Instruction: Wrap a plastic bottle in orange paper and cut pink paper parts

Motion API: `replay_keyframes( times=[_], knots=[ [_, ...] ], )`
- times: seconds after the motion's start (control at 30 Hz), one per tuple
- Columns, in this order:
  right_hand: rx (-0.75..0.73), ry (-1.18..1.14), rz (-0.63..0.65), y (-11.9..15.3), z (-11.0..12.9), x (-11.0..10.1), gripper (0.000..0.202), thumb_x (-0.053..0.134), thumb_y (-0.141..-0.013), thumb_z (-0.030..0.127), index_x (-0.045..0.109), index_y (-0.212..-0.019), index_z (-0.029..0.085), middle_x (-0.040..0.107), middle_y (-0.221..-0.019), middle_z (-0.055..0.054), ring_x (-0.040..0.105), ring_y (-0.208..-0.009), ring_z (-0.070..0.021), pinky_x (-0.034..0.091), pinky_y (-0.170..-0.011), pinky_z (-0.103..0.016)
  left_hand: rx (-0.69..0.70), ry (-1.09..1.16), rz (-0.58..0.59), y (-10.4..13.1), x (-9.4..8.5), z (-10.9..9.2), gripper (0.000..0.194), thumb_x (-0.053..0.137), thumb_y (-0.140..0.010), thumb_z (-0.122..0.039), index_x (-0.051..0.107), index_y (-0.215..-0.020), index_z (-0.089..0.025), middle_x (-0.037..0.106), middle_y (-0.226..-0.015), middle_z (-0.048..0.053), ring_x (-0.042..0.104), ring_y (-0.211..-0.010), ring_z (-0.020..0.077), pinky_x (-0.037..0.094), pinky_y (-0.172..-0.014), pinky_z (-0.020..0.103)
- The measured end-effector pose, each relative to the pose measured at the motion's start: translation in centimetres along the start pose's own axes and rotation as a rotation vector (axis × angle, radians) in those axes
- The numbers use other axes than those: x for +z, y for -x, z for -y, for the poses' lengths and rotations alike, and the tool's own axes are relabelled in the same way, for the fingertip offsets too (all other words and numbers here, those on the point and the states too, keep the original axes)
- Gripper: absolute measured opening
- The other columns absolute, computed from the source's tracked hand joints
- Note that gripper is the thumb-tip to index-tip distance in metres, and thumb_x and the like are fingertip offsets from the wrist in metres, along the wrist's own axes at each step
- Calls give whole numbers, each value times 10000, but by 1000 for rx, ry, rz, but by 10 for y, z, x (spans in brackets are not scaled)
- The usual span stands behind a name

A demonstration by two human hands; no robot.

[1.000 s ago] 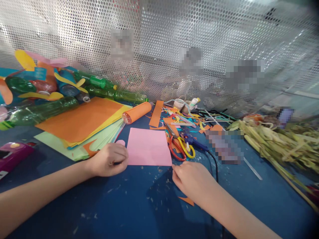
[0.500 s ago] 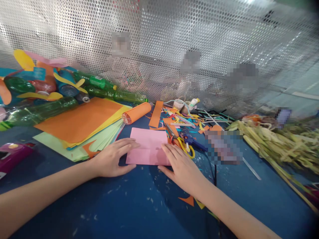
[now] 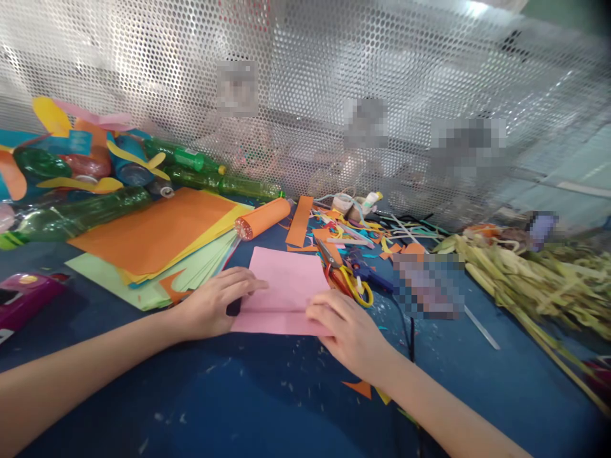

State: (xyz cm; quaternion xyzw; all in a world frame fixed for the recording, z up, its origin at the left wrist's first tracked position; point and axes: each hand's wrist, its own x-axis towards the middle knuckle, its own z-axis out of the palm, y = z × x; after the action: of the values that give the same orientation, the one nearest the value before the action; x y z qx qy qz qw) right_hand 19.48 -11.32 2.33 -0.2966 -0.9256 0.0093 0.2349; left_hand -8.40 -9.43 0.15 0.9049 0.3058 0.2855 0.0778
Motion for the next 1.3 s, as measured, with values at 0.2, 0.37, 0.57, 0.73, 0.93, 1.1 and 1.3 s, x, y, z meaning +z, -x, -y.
replay_keyframes(
  times=[0.2, 0.37, 0.57, 0.73, 0.93, 1.1, 1.3],
  knots=[
    [125, -112, -187, -2, -3, -2, 147, 511, -843, 101, 555, -955, 186, 651, -884, -31, 618, -841, -120, 504, -773, -241, 62, 121, -94, -2, -3, 5, 243, 514, -853, -108, 612, -1064, -179, 627, -1063, 99, 573, -1027, 182, 481, -879, 327],
    [304, -151, -232, -4, -3, -6, 127, 542, -845, 190, 608, -953, 187, 681, -894, -34, 649, -812, -138, 514, -743, -238, -77, 142, -222, 0, -3, 8, 212, 533, -854, -150, 618, -1045, -183, 662, -975, 69, 613, -919, 167, 500, -829, 307],
    [604, -526, -315, -5, -6, -7, 196, 589, -814, 328, 621, -964, 207, 664, -820, -19, 617, -667, -141, 492, -593, -229, -376, 344, -266, 1, 1, 4, 363, 569, -830, -278, 524, -1183, -210, 639, -1079, 62, 613, -955, 193, 506, -828, 291],
    [838, -1129, -458, -10, -9, -4, 245, 678, -737, 358, 593, -930, 232, 635, -827, 15, 596, -710, -128, 489, -613, -223, -460, 669, -197, -3, -1, 5, 569, 616, -800, -276, 379, -1318, -261, 616, -1089, 61, 559, -1056, 204, 463, -876, 315],
    [1017, -1506, -545, -15, -9, -3, 282, 759, -645, 262, 585, -865, 232, 639, -771, 61, 583, -631, -92, 471, -567, -191, -728, 1168, -436, -10, -5, 6, 291, 668, -748, -331, 617, -1003, -201, 664, -819, 18, 611, -756, 163, 485, -720, 273],
    [1065, -1528, -696, -17, -10, 0, 318, 764, -626, 256, 612, -903, 223, 671, -794, 41, 607, -654, -114, 479, -571, -209, -898, 1628, -297, -14, -11, 0, 504, 504, -760, -611, 661, -920, -160, 698, -887, 91, 643, -832, 257, 510, -743, 367],
    [1080, -1506, -809, -16, -16, 8, 263, 737, -596, 204, 583, -809, 213, 634, -752, 49, 584, -631, -93, 493, -573, -194, -954, 1412, -222, -18, -9, -9, 430, 715, -692, -337, 627, -1085, -184, 687, -1049, 92, 620, -985, 303, 510, -816, 380]
  ],
)
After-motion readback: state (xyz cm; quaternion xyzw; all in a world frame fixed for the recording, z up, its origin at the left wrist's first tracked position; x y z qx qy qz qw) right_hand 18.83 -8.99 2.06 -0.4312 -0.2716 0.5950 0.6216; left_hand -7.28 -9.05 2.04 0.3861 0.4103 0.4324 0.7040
